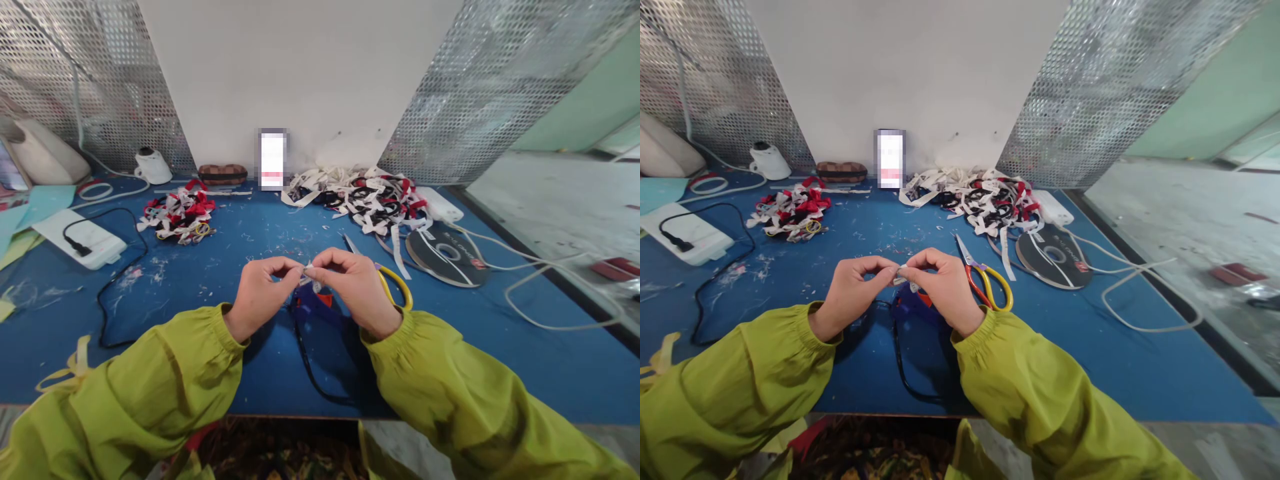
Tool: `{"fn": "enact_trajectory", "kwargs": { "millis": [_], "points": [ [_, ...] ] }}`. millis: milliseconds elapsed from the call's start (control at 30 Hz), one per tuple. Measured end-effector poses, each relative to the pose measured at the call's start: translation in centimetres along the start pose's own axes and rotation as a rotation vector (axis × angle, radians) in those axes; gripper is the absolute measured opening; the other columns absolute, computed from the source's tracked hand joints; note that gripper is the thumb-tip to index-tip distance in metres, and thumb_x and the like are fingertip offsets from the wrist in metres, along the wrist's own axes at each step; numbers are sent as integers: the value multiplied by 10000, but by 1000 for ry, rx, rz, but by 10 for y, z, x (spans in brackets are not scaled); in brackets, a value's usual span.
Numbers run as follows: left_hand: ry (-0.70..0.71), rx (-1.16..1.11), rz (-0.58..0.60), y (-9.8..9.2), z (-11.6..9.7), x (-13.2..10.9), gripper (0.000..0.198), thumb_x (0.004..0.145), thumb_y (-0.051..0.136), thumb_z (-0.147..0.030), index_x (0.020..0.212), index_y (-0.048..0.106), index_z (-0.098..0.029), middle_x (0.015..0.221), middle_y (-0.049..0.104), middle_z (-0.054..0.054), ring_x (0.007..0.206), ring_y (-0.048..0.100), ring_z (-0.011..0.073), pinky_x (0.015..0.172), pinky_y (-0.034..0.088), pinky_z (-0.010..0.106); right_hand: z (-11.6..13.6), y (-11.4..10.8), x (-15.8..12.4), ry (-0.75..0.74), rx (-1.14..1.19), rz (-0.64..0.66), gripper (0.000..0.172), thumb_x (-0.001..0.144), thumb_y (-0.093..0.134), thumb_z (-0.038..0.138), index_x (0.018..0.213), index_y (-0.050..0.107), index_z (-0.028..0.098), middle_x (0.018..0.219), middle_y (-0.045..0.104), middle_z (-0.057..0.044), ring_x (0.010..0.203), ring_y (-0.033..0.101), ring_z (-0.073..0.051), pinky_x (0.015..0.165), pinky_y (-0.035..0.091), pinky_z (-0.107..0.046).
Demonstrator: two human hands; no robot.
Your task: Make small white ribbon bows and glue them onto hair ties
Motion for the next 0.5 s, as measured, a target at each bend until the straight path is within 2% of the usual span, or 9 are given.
{"fn": "enact_trajectory", "kwargs": {
  "millis": [100,233,367,433,500],
  "points": [
    [15,18,-34,0,0,-2,166,753,576,-208,635,683,-163,619,687,-3,600,599,123,591,455,216,-5,1,1,66,164,2,154,601,774,304,608,668,192,594,600,21,576,492,-105,574,401,-260],
    [-77,-20,-42,1,5,-3,149,738,578,-204,626,668,-165,583,663,-11,568,579,113,565,450,210,-10,0,2,133,357,-42,128,582,774,275,602,674,197,619,620,21,585,513,-100,594,417,-256],
    [-153,-198,18,6,9,-2,226,785,582,-329,676,678,-157,624,671,12,591,594,125,579,468,227,-9,0,1,112,286,-31,133,597,764,292,607,679,191,616,622,19,588,510,-100,605,418,-259],
    [-156,-256,52,8,9,-2,252,770,629,-392,732,696,-152,684,690,25,620,597,130,589,471,235,-6,1,0,69,203,-27,137,603,761,297,603,677,188,607,619,20,593,506,-103,607,414,-262],
    [-156,-247,77,9,10,-2,232,731,686,-385,726,697,-154,684,686,21,615,582,125,582,456,234,-5,2,-1,55,145,-15,146,606,761,304,603,676,186,591,611,21,581,495,-103,581,399,-258]
  ]
}}
Point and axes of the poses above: each hand's wrist, its own x-axis towards the middle knuckle, its own y-axis out of the palm, z = x × y, the point moved 6 cm from there along x, towards the middle knuckle
